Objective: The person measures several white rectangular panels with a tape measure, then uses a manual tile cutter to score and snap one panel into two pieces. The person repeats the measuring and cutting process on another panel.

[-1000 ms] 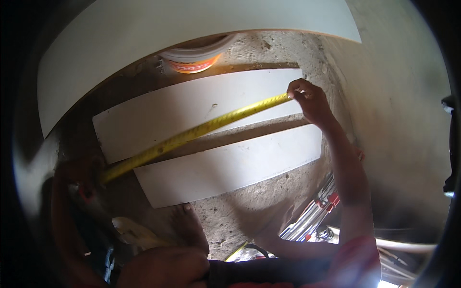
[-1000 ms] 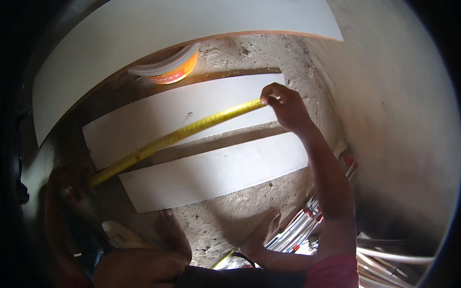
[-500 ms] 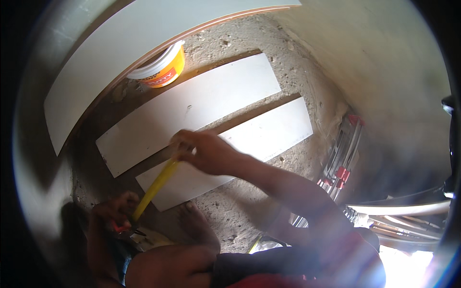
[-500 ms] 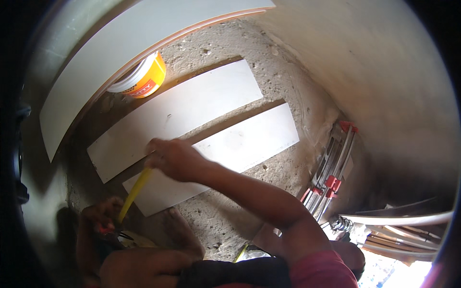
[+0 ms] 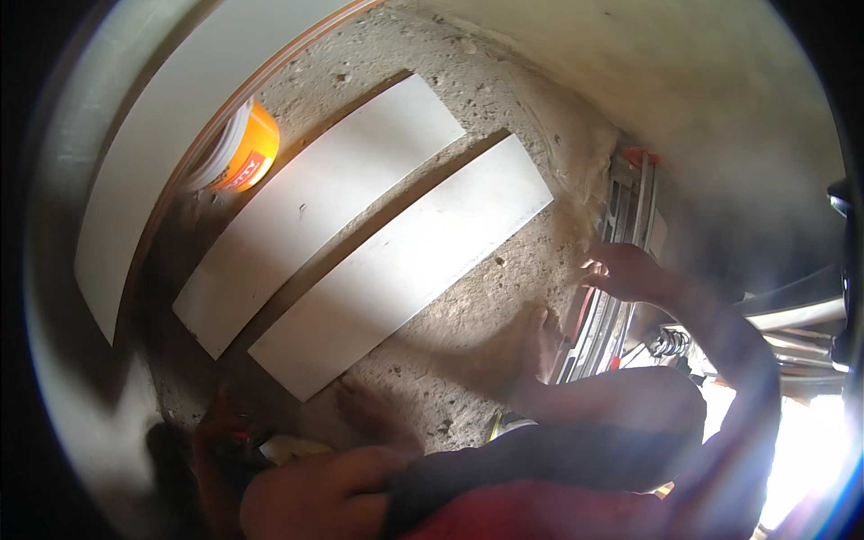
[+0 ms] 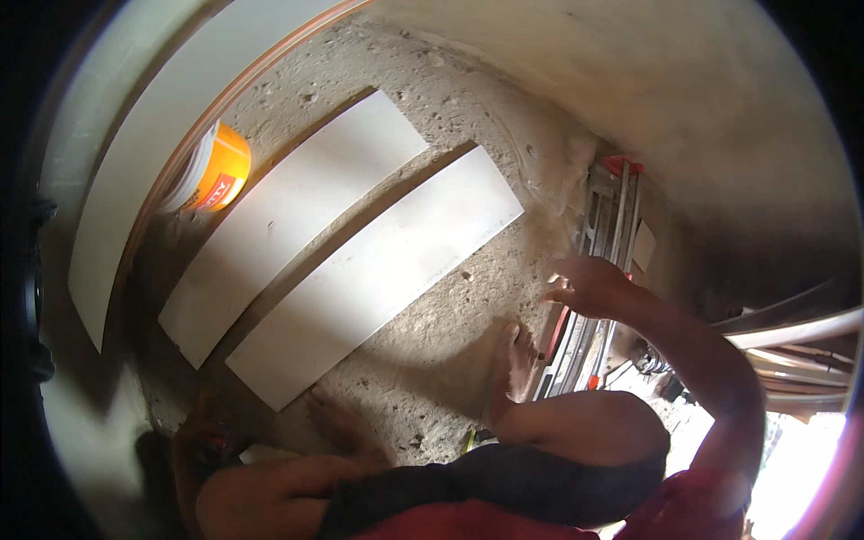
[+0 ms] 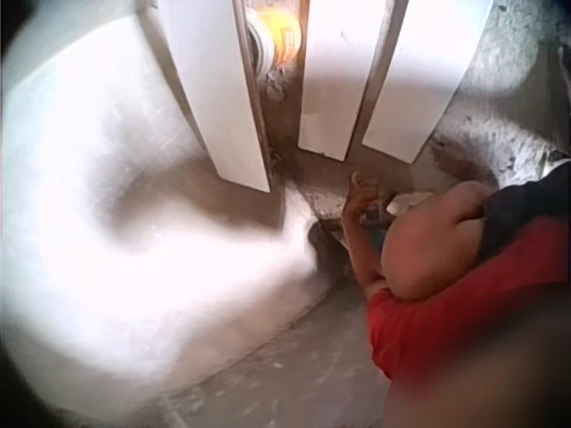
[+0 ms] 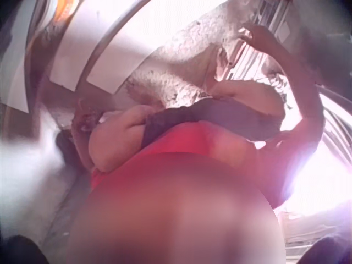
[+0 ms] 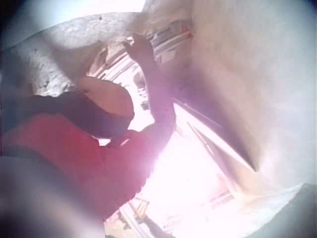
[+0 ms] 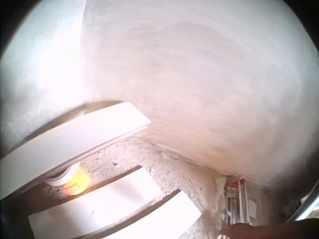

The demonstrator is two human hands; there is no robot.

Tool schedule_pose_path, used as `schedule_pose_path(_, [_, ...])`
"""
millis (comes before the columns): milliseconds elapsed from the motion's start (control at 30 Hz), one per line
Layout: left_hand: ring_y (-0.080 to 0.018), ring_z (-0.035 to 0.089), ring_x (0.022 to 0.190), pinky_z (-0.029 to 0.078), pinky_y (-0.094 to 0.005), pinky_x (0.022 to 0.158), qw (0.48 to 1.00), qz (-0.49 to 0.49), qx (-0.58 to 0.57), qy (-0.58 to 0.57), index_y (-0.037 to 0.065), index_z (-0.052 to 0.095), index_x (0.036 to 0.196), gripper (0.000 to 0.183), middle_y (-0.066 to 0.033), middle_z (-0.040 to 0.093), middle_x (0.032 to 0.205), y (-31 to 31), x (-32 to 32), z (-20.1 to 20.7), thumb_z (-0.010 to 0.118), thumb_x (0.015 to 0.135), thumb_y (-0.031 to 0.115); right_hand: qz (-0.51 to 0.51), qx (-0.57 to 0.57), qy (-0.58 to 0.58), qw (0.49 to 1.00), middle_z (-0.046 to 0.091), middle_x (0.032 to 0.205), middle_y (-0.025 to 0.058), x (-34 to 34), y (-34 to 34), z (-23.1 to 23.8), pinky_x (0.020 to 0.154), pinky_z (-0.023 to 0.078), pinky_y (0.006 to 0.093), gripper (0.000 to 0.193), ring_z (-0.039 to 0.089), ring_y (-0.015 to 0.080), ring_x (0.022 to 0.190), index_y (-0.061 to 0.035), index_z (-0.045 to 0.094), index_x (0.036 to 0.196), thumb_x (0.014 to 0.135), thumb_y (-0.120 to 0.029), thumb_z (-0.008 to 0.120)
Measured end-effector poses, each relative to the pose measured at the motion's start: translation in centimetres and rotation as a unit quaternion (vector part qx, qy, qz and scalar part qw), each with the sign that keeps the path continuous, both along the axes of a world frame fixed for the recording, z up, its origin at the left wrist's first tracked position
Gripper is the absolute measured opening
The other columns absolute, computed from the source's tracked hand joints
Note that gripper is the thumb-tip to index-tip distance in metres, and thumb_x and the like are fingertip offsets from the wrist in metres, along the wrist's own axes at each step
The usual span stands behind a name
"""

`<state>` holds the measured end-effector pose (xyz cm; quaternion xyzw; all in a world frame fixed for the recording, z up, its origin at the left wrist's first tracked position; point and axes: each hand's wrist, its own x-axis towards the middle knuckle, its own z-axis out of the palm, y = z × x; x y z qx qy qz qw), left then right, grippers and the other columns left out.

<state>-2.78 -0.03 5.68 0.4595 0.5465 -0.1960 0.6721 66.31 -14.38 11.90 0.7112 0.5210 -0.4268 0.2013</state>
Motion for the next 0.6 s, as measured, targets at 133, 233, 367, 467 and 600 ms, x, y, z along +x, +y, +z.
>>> schedule_pose_path(133, [-0.0224, 0.064, 0.085, 0.053, -0.0365, 0.073, 0.994, -0.051, 0.09, 0.043, 0.002, 0.051, 0.115, 0.059, -0.0139, 0.063, 0.102, 0.1, 0.2, -0.8, 0.079, 0.063, 0.006, -0.197, 0.159, 0.01, 0.967, 0.062, 0.11, 0.0172, 0.4, -3.0, -4.7, 0.088, 0.047, 0.0409, 0.045, 0.061, 0.0332, 0.099, -0.0041, 0.059, 0.112, 0.083, -0.038, 0.068])
schedule_pose_path(233, [-0.0218, 0.065, 0.084, 0.053, -0.036, 0.072, 0.981, -0.094, 0.153, 0.075, 0.002, 0.054, 0.112, 0.054, -0.014, 0.063, 0.1, 0.6, 0.5, -1.3, 0.078, 0.064, 0.007, -0.132, 0.241, 0.013, 0.961, 0.06, 0.118, 0.016, -0.3, -2.9, -8.3, 0.09, 0.048, 0.0394, 0.045, 0.063, 0.0283, 0.1, -0.005, 0.06, 0.114, 0.083, -0.037, 0.068])
schedule_pose_path(367, [-0.0212, 0.065, 0.082, 0.053, -0.0352, 0.07, 0.954, -0.158, 0.228, 0.115, 0.002, 0.057, 0.108, 0.048, -0.014, 0.064, 0.098, 2.0, 0.8, -0.8, 0.078, 0.065, 0.007, -0.118, 0.276, 0.036, 0.953, 0.062, 0.111, 0.0147, 0.3, -4.6, -7.8, 0.091, 0.047, 0.0407, 0.042, 0.061, 0.0277, 0.104, -0.0057, 0.061, 0.111, 0.083, -0.036, 0.069])
schedule_pose_path(467, [-0.0206, 0.065, 0.081, 0.053, -0.0346, 0.069, 0.93, -0.201, 0.279, 0.132, 0.002, 0.06, 0.105, 0.043, -0.014, 0.065, 0.096, 3.3, 2.3, 0.5, 0.078, 0.066, 0.007, -0.218, 0.268, 0.05, 0.937, 0.063, 0.109, 0.0148, 2.6, -5.1, -6.8, 0.09, 0.048, 0.0418, 0.043, 0.06, 0.0286, 0.106, -0.0047, 0.061, 0.111, 0.083, -0.036, 0.068])
schedule_pose_path(600, [-0.0199, 0.065, 0.079, 0.054, -0.0339, 0.067, 0.903, -0.233, 0.335, 0.137, 0.002, 0.063, 0.101, 0.037, -0.014, 0.066, 0.094, 5.4, 7.8, 4.2, 0.077, 0.068, 0.008, -0.23, 0.333, 0.008, 0.915, 0.058, 0.117, 0.0164, 4.9, -3.2, -8.9, 0.093, 0.046, 0.0418, 0.05, 0.057, 0.0317, 0.11, -0.0034, 0.058, 0.115, 0.082, -0.038, 0.069])
